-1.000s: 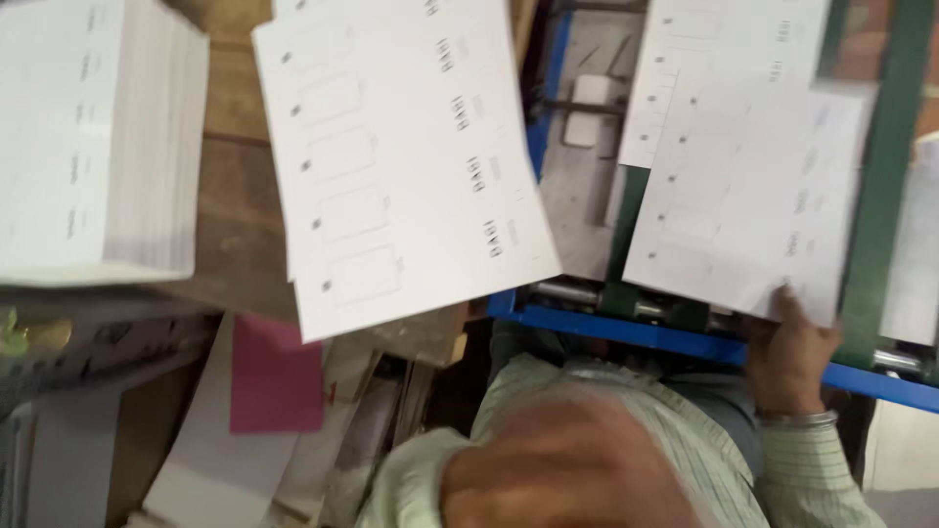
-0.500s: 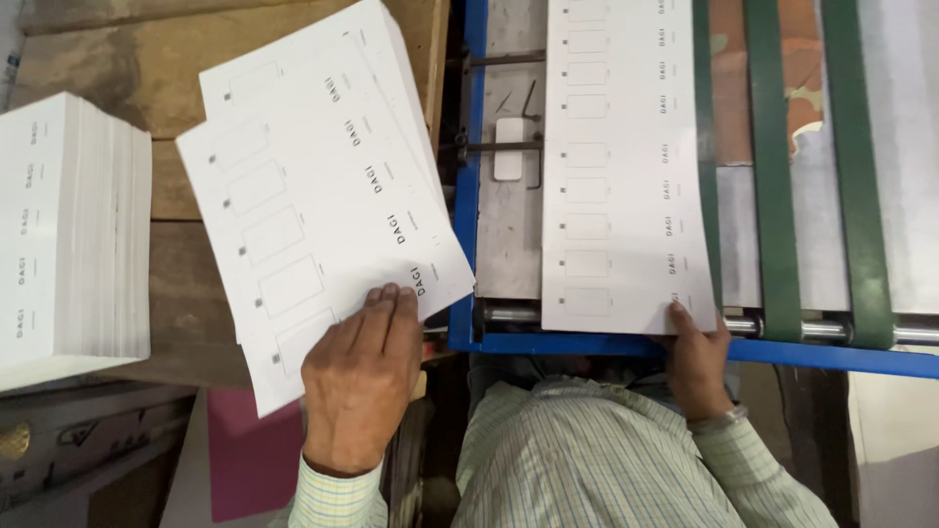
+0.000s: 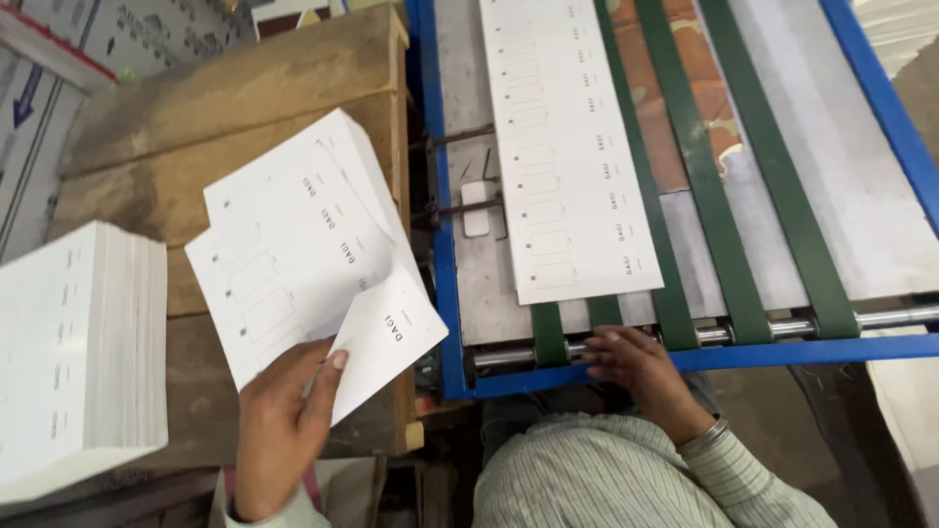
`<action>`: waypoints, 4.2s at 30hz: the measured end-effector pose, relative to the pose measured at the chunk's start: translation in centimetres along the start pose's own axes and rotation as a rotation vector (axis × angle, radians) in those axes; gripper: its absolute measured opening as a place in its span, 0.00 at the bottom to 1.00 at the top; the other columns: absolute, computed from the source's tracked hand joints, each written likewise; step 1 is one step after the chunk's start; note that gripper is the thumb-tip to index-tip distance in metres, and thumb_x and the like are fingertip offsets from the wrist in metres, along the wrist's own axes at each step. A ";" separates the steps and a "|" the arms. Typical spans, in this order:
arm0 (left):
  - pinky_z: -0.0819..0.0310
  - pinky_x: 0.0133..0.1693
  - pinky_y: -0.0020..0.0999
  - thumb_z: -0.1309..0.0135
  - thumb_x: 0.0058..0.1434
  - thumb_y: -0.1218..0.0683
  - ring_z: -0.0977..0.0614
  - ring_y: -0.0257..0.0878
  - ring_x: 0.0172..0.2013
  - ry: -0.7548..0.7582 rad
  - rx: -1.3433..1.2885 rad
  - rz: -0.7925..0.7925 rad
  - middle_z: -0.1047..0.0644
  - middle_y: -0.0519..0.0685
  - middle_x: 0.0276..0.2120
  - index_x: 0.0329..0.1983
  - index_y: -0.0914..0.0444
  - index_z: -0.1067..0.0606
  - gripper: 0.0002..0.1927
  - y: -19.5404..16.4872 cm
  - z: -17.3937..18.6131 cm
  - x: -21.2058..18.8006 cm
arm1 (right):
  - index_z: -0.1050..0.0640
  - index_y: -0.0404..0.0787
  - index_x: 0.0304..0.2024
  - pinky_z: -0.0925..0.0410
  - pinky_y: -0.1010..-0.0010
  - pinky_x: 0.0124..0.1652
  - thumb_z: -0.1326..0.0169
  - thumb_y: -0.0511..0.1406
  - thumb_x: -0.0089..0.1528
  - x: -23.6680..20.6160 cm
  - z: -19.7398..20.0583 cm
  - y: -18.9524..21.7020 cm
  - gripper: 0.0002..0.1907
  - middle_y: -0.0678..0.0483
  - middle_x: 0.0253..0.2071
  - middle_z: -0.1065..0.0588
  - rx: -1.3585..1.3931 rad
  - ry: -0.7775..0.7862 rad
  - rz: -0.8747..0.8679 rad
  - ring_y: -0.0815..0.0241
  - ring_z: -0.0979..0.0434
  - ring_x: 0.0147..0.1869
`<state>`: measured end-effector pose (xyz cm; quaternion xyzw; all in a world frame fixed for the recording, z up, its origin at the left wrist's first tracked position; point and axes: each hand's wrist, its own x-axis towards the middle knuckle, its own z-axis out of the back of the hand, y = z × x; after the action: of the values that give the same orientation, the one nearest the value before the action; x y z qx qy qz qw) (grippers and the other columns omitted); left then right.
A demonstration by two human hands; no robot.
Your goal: The person takes printed sheets one at a time from a stack on a wooden table and places each sheet onto the belt of a blue printing/finishing machine, aligning it by hand so the machine pulls it through. The processed sheets accumulate in stacks beside the machine as the person repeats the feeding cycle.
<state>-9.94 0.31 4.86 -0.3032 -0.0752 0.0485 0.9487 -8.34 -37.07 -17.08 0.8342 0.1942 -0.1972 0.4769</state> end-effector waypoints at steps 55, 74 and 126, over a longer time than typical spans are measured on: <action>0.28 0.59 0.53 0.43 0.60 0.55 0.17 0.49 0.53 0.073 0.147 -0.312 0.18 0.57 0.49 0.50 0.63 0.21 0.16 5.8 -4.2 3.2 | 0.32 0.36 0.66 0.26 0.54 0.58 0.48 0.44 0.63 5.4 -8.9 9.5 0.32 0.43 0.63 0.26 -0.214 0.466 -0.213 0.49 0.21 0.63; 0.23 0.53 0.45 0.40 0.58 0.56 0.17 0.51 0.52 -0.052 0.494 -0.475 0.18 0.60 0.49 0.49 0.69 0.21 0.18 0.9 -4.2 -0.2 | 0.29 0.27 0.59 0.24 0.65 0.47 0.50 0.27 0.68 6.8 0.6 3.9 0.16 0.47 0.53 0.25 0.041 -0.440 0.436 0.54 0.21 0.52; 0.19 0.49 0.40 0.38 0.57 0.60 0.15 0.44 0.46 -0.140 0.364 -0.458 0.17 0.51 0.44 0.47 0.63 0.19 0.13 0.4 -5.3 -1.4 | 0.29 0.31 0.56 0.23 0.65 0.38 0.50 0.29 0.66 4.5 1.8 0.2 0.15 0.50 0.50 0.24 0.045 -0.531 0.359 0.57 0.20 0.45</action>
<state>-10.40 -2.56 0.17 -0.0992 -0.1972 -0.1334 0.9662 -4.69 -38.06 -20.10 0.7850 -0.0920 -0.3251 0.5193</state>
